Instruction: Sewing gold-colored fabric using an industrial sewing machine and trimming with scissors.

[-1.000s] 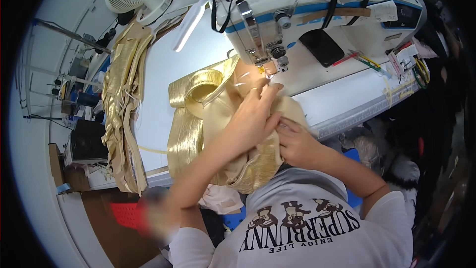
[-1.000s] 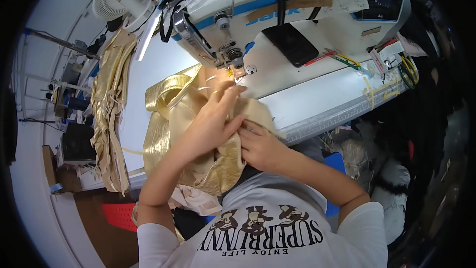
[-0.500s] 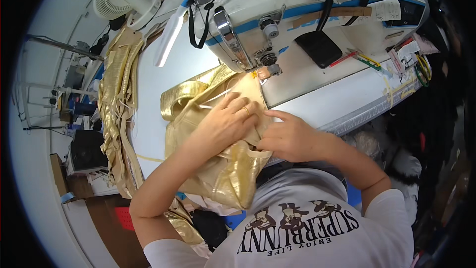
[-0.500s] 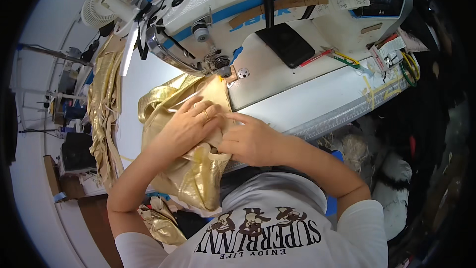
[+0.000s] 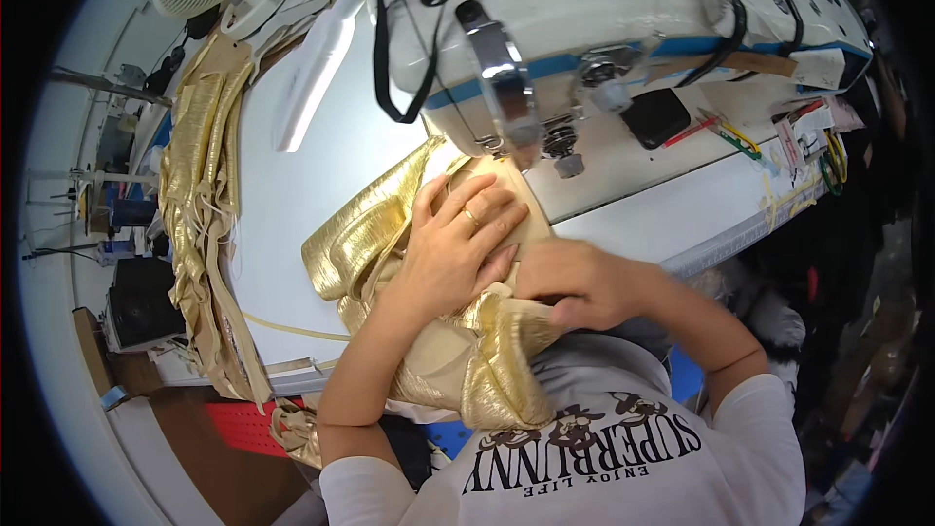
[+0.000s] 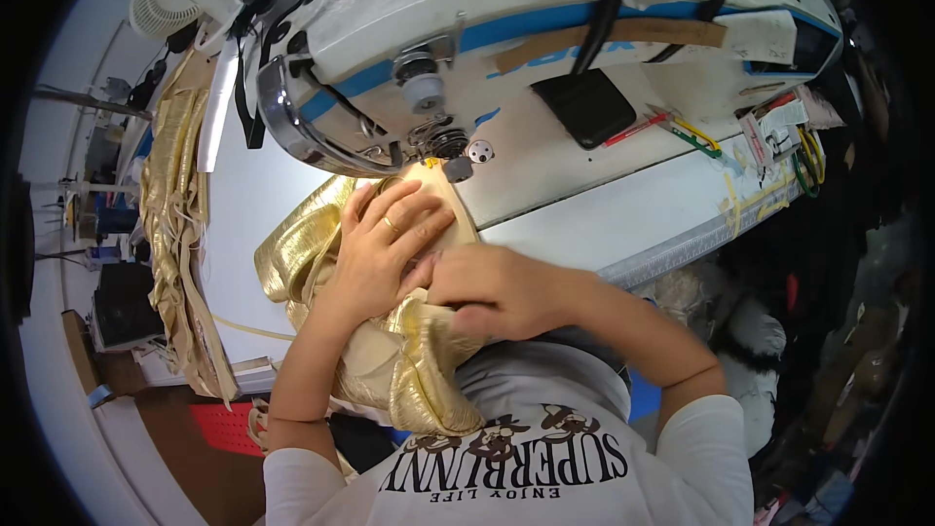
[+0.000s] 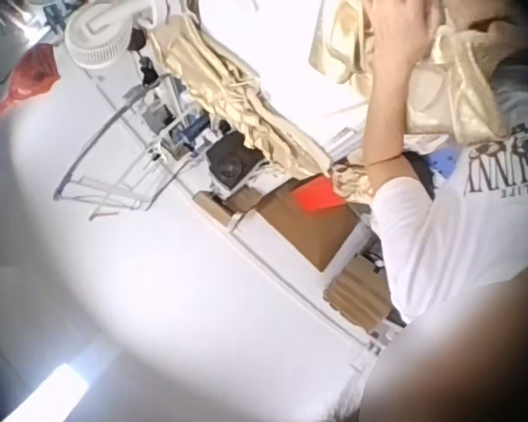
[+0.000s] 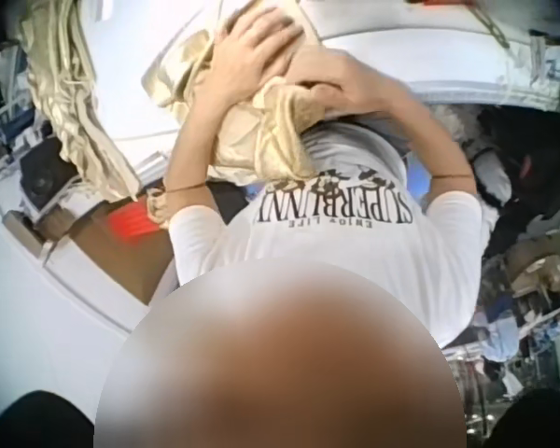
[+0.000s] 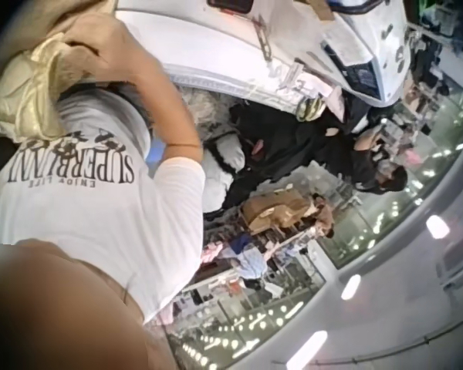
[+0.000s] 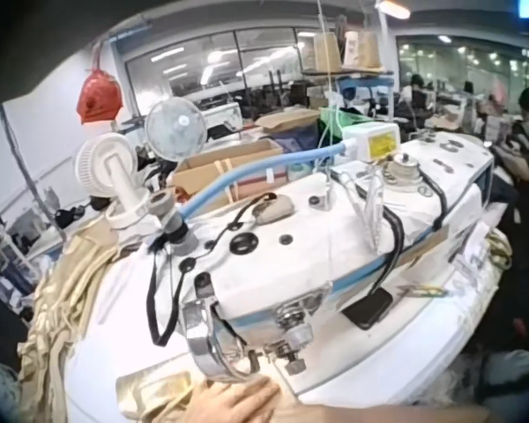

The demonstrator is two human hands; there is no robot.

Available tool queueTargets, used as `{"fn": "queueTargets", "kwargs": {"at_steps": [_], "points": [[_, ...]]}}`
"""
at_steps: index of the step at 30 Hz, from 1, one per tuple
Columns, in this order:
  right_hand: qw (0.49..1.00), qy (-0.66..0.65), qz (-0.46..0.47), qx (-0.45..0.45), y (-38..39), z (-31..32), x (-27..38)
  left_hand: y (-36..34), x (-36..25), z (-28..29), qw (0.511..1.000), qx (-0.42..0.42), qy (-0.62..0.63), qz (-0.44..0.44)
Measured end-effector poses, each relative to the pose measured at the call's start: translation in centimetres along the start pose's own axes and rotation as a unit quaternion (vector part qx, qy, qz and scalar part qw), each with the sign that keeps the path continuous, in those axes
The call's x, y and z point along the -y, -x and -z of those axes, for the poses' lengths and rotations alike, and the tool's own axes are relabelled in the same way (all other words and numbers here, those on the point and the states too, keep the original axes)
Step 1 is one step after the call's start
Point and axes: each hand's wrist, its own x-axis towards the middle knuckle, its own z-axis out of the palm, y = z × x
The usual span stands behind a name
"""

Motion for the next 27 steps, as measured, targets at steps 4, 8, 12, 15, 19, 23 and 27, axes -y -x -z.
{"fn": "queueTargets", "kwargs": {"at_steps": [4,8,12,15,19,23,27], "points": [[0.968,0.209,-0.06,-0.129,0.9,3.2,-2.1,0.3,0.8,-0.7,0.997,0.033,0.067,-0.001],[0.902,0.423,-0.054,-0.063,0.6,4.9,-3.5,0.2,1.9,-0.7,0.994,0.054,0.098,-0.011],[0.918,0.39,-0.075,-0.009,0.2,4.7,-3.3,0.2,3.1,-0.5,0.988,0.067,0.132,-0.052],[0.916,0.395,-0.075,-0.005,-0.4,4.4,-3.0,0.1,4.2,-0.5,0.978,0.087,0.177,-0.07],[0.916,0.398,-0.055,-0.01,-1.0,4.5,-2.5,-0.2,4.3,-0.4,0.972,0.069,0.21,-0.075],[0.921,0.388,0.01,0.024,-0.5,4.6,-2.7,-0.1,4.5,-0.5,0.974,0.055,0.211,-0.07],[0.891,0.448,0.075,-0.008,0.3,3.5,-3.4,-0.2,4.8,-0.5,0.97,0.042,0.224,-0.083]]}}
